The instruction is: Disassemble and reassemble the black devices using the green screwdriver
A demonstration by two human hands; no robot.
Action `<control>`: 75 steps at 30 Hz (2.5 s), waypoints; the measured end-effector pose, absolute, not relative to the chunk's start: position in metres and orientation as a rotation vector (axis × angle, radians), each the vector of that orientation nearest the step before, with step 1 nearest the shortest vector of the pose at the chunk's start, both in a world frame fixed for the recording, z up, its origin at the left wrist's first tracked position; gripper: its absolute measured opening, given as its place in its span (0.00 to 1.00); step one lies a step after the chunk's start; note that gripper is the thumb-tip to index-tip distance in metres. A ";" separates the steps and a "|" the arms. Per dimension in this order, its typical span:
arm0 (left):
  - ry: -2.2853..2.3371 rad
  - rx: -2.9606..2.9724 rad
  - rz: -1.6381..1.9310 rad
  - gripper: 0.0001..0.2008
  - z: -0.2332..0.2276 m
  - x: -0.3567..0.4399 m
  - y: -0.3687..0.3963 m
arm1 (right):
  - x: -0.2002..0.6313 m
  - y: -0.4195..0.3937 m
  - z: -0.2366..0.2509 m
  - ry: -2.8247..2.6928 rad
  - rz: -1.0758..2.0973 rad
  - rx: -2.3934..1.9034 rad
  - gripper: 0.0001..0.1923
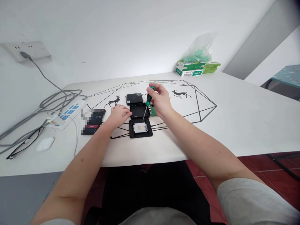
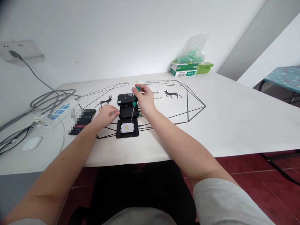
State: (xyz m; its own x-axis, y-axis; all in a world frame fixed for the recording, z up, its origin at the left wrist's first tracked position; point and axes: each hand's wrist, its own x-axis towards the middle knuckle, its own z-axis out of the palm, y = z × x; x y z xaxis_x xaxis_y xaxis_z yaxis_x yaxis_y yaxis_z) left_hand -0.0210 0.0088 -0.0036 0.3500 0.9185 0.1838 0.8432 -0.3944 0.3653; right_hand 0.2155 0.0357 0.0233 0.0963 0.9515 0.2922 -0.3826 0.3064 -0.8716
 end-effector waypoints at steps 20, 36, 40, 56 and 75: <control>1.987 2.468 0.292 0.15 -0.023 -0.026 0.026 | 0.236 0.068 0.013 -1.286 0.754 -1.110 0.20; 1.878 2.457 0.584 0.26 -0.033 -0.029 0.030 | 0.302 0.104 -0.018 -1.724 0.376 -2.169 0.14; 1.889 2.458 0.570 0.29 -0.034 -0.029 0.030 | 0.305 0.110 -0.029 -1.715 0.378 -2.180 0.22; 1.857 2.431 0.636 0.29 -0.037 -0.013 0.021 | 0.307 0.095 -0.040 -1.582 0.334 -1.814 0.23; 1.674 2.615 0.788 0.22 -0.041 0.011 -0.011 | 0.231 0.007 -0.010 -2.716 0.360 -0.733 0.17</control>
State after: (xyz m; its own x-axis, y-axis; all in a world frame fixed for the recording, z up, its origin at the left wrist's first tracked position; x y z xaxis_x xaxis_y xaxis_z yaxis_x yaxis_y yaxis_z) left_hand 0.0108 -0.0107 -0.0412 0.3334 0.8373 0.4334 0.8674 -0.4525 0.2069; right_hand 0.2308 0.0065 -0.0096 -0.8233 0.5218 0.2233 0.4456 0.8379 -0.3152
